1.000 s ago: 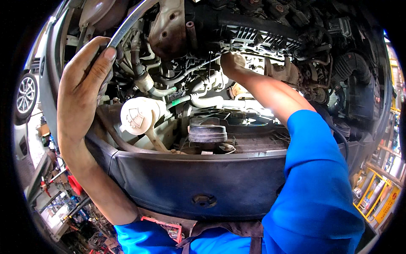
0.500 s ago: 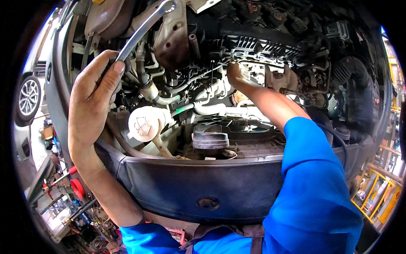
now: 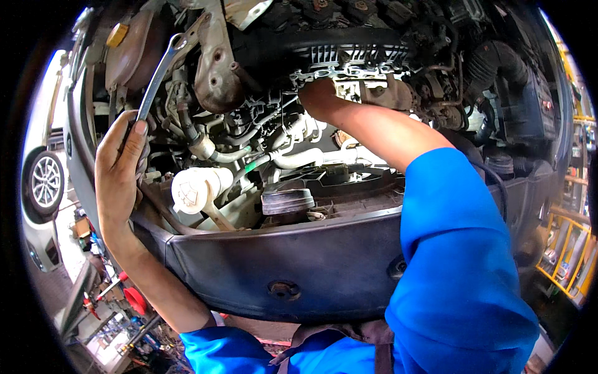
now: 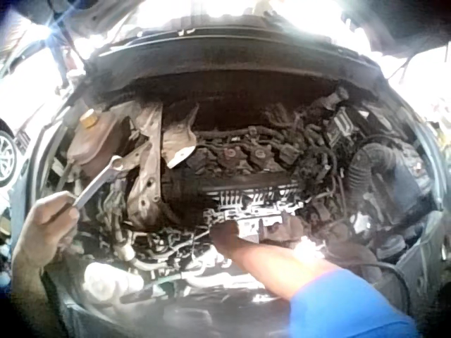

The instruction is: The person manipulates a fuel injector rail assembly and uses a wrench to work on bolts inside a car engine bay.

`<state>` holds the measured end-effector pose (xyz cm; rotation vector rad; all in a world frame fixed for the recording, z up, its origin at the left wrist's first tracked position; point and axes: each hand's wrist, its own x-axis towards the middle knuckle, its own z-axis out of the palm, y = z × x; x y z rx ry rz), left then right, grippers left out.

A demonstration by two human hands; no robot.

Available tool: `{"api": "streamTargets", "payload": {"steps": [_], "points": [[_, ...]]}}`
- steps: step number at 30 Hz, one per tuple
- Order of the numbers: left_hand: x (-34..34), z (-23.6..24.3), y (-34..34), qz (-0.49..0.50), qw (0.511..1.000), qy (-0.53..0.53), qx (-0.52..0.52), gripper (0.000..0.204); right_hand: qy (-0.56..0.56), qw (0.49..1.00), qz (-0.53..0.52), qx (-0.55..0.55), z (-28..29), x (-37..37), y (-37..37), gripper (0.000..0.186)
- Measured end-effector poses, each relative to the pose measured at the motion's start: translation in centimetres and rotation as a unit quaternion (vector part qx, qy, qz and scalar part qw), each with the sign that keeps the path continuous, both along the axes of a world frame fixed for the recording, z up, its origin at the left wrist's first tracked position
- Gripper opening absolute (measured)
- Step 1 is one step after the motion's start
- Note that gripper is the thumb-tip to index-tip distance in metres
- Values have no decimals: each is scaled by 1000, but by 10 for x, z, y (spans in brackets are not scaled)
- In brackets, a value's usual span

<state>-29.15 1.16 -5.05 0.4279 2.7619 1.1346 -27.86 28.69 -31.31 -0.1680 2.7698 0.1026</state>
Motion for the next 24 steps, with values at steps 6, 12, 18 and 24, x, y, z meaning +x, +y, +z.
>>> {"api": "streamTargets", "payload": {"steps": [6,12,18,24], "points": [[-1,2,3,-4,1000,-6,-20,33,133,991,20,8,-17,-11,13,20],[-1,-2,-2,-18,1000,-13,-5,32,106,989,91,53,19,-1,7,13],[1,-3,0,-41,999,-1,8,30,103,970,171,141,12,-2,6,10],[5,-1,8,-45,999,-20,3,28,56,997,-56,-16,-13,-14,9,18]]}}
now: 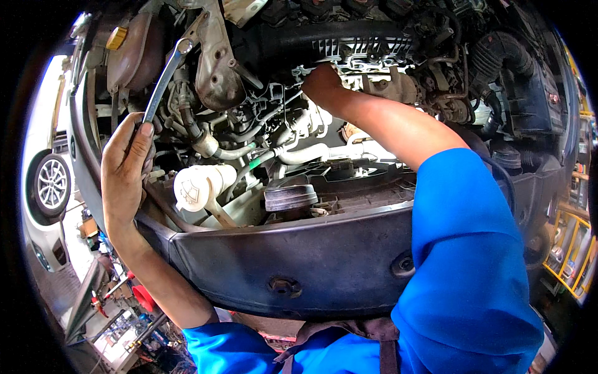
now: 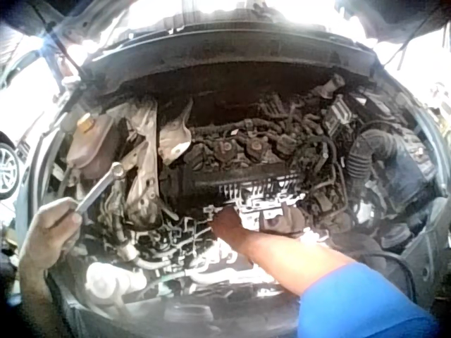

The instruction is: The person manipulates a fuel injector rail assembly and uses a wrench to work on bolts inside a car engine bay.

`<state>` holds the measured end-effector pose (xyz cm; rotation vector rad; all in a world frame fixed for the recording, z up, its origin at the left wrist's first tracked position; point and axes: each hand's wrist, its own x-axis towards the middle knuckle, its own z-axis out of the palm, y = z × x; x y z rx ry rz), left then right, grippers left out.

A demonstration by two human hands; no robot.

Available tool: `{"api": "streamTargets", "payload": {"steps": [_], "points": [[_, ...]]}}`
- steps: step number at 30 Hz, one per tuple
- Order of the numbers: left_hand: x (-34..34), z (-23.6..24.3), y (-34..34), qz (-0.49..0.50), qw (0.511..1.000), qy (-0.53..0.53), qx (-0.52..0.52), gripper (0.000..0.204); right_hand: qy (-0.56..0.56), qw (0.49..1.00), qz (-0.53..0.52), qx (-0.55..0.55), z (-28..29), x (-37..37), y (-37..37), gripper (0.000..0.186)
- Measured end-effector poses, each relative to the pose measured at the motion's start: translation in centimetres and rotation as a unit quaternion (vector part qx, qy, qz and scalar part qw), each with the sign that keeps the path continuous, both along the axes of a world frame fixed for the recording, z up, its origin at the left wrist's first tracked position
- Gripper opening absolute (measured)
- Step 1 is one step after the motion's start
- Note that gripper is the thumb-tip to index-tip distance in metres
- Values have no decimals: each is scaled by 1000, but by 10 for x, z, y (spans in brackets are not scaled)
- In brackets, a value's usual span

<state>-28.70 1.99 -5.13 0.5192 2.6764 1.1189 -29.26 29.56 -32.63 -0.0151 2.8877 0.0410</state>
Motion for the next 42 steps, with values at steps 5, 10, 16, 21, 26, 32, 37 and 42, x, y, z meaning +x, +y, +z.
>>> {"api": "streamTargets", "payload": {"steps": [5,10,16,21,26,32,37,42], "points": [[0,-1,-4,-8,1000,15,-8,26,-72,997,1,31,13,2,-3,21],[0,-2,-1,13,999,21,-35,24,-105,993,-55,-8,9,1,-3,21],[2,4,1,21,999,0,-42,24,-134,987,-86,-12,13,-3,-12,25],[0,-5,-5,3,998,45,-36,24,-105,993,-46,20,-26,-15,-17,26],[2,-6,2,8,998,53,-19,22,-96,986,-127,-51,-28,-12,-2,29],[4,6,2,-3,1000,-12,-20,22,-149,988,-40,-19,15,5,-7,26],[17,0,12,-16,994,-69,86,23,-179,973,143,37,112,38,-14,24],[37,4,57,-69,979,-122,145,25,-33,988,119,-90,280,119,67,17]]}}
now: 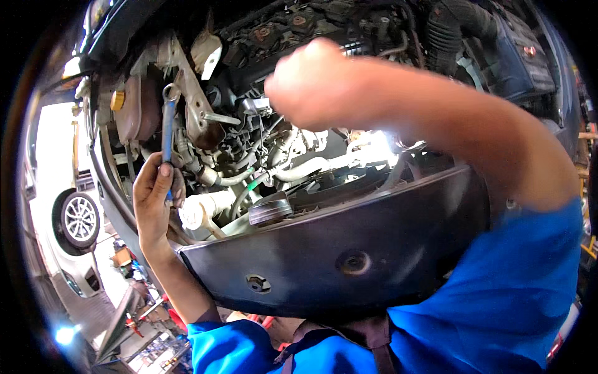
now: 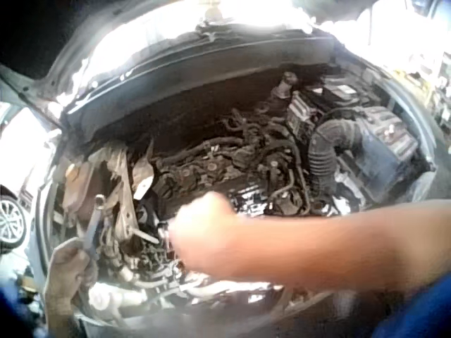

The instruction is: The person manipulates a fuel injector rail assembly and uses a wrench to work on bolts inside a car engine bay.

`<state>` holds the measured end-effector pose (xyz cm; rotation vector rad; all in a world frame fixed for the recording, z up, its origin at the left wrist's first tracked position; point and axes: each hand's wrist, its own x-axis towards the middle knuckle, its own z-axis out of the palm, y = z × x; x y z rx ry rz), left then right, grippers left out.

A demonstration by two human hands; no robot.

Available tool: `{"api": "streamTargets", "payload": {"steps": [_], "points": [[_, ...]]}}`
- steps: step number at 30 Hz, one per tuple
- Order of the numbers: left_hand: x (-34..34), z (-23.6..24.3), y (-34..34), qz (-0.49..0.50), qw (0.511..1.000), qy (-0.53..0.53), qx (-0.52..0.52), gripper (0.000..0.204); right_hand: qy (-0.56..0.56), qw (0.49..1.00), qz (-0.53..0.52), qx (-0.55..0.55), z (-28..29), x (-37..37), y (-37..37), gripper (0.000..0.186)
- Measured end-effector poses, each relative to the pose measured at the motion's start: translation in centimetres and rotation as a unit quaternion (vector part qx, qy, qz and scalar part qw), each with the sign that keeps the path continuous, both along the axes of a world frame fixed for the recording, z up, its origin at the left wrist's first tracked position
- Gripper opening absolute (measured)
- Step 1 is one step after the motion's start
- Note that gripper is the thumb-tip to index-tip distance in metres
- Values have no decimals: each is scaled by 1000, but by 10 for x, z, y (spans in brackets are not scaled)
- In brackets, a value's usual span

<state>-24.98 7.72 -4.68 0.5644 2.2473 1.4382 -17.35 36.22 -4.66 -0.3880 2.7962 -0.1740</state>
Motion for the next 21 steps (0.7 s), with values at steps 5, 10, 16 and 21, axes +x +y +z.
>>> {"api": "streamTargets", "payload": {"steps": [5,10,16,21], "points": [[30,28,84,-132,987,48,-83,25,35,885,-100,-452,35,61,90,24],[49,35,213,-266,954,127,-50,27,-35,782,-240,-574,40,99,147,26],[35,-3,238,-264,962,65,0,26,-89,522,-330,-781,22,106,150,33],[25,-30,230,-225,971,60,-50,23,63,669,-229,-704,-3,96,152,39]]}}
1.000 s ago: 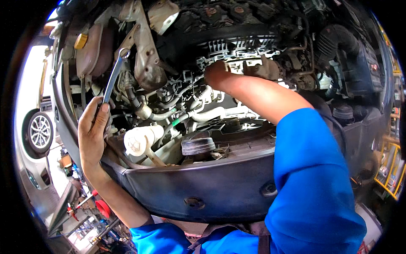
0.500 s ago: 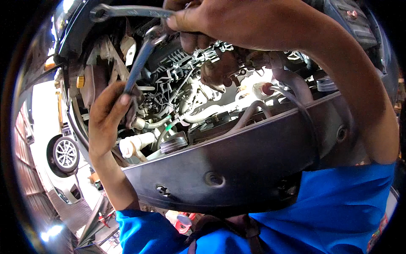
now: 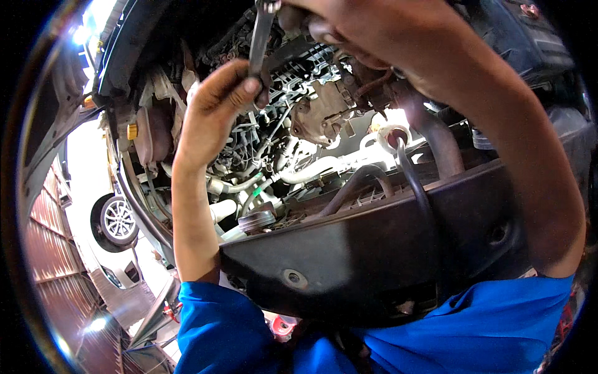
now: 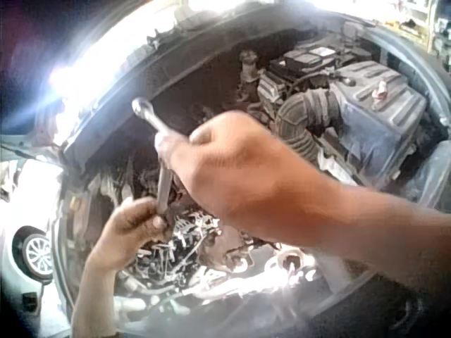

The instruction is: The person manipulates a fuel injector rail assembly and uses a wrench to work on bolts inside a car engine bay.

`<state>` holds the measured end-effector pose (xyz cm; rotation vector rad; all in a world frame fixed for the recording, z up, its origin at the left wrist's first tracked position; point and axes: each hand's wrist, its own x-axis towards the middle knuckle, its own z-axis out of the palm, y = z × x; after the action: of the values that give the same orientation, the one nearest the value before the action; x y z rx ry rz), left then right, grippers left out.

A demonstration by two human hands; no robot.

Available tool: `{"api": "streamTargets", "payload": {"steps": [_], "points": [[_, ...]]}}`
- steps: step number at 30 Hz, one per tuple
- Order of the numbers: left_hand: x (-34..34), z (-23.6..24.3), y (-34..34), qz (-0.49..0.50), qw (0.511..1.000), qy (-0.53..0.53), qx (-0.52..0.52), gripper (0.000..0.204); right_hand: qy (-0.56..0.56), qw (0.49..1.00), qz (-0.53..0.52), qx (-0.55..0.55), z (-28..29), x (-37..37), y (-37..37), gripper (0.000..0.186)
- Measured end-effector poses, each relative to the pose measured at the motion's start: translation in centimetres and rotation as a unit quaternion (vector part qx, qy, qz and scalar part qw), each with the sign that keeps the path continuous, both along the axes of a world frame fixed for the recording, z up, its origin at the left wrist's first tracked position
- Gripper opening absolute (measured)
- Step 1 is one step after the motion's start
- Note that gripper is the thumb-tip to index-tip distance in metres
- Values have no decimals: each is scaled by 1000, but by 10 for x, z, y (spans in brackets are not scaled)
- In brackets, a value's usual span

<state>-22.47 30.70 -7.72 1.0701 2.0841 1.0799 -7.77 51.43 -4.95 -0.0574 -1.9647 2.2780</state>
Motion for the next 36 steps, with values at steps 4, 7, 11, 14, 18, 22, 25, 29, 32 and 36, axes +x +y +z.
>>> {"api": "streamTargets", "payload": {"steps": [4,7,11,14,18,22,25,29,32,36], "points": [[-4,2,-24,10,999,-25,-17,19,62,988,-69,125,-14,-7,-10,26],[-5,8,-58,111,988,-107,19,18,115,961,-99,233,-37,-21,-22,28],[-6,4,-92,199,915,-329,120,27,88,914,-13,396,-34,-45,-62,26],[-6,-5,-110,207,844,-486,99,37,182,881,9,438,-36,-59,-109,18],[21,-12,-112,326,818,-462,104,50,382,732,-11,565,-52,-50,-150,15],[19,-19,-104,239,811,-522,116,24,409,742,10,532,-54,-40,-147,18],[15,-6,-91,249,890,-377,64,8,313,784,-105,525,-45,-45,-131,24],[12,4,-70,160,946,-262,-103,14,352,640,-107,674,-58,-48,-116,28],[9,-6,-70,24,966,-157,-205,10,251,651,32,715,-49,-50,-103,19],[14,-6,-70,-31,956,-131,-260,21,202,713,76,667,-67,-48,-103,19]]}}
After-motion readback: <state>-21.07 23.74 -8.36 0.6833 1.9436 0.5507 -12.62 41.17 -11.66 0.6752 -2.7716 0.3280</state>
